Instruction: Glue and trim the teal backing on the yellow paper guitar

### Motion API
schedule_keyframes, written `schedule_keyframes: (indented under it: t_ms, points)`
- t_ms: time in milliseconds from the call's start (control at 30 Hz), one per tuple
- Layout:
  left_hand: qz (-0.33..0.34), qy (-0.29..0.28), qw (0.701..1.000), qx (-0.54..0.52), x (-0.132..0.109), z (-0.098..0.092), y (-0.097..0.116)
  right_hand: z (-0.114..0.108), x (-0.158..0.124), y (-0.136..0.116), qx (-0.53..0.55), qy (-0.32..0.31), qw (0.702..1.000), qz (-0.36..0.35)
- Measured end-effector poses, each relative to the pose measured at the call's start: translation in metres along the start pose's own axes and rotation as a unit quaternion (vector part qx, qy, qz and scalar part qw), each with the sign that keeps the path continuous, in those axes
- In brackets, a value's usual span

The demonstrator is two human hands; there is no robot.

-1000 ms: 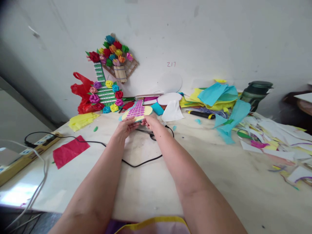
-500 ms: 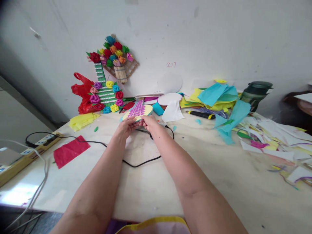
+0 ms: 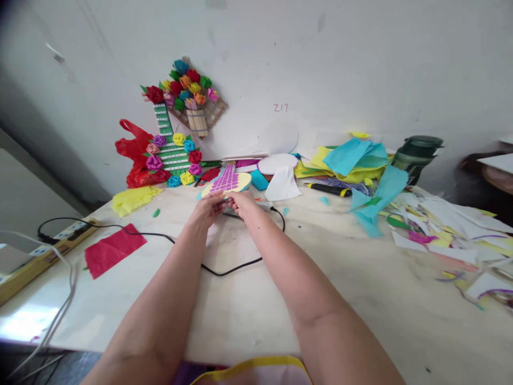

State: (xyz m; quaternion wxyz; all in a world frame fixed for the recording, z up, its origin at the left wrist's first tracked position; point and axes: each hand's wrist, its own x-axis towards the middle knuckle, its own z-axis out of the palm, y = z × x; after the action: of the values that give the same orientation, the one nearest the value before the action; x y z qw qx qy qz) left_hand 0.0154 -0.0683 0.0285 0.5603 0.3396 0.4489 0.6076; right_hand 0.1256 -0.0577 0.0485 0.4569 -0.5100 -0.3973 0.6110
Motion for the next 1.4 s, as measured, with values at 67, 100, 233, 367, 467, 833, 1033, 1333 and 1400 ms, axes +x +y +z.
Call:
schedule_keyframes:
  t_ms: [67, 100, 233, 367, 467, 833, 1033, 1333, 1400]
  points:
    - [-0.004, 0.0, 1.0, -0.007, 0.0, 0.0, 0.0, 0.001, 0.001, 0.002, 0.002, 0.003, 1.0, -0.002]
    - [-0.005, 0.002, 1.0, -0.01, 0.0, 0.0, 0.0, 0.002, 0.002, 0.003, 0.001, 0.002, 1.0, -0.001]
    - [0.006, 0.006, 1.0, -0.015, 0.002, -0.003, 0.0, -0.006, -0.003, -0.002, -0.041, -0.069, 0.997, 0.019]
    - [0.021, 0.009, 0.999, -0.024, 0.007, -0.007, -0.003, -0.028, -0.005, -0.017, -0.134, -0.135, 0.981, 0.033]
    - [0.028, 0.012, 0.999, -0.022, 0.01, -0.009, -0.006, -0.047, -0.003, -0.029, -0.119, -0.104, 0.987, -0.027]
    - [0.046, 0.012, 0.999, -0.019, 0.008, -0.006, -0.007, -0.108, 0.025, -0.052, -0.159, 0.191, 0.949, -0.193]
    - [0.049, 0.011, 0.999, -0.002, 0.008, -0.005, -0.008, -0.139, 0.039, -0.037, -0.539, 0.238, 0.8, -0.11]
    - [0.048, 0.008, 0.999, 0.006, 0.011, -0.006, -0.008, -0.149, 0.041, -0.008, -0.597, 0.277, 0.732, -0.174]
    - [0.05, 0.007, 0.999, 0.005, 0.011, -0.006, -0.008, -0.154, 0.04, -0.012, -0.557, 0.33, 0.73, -0.217]
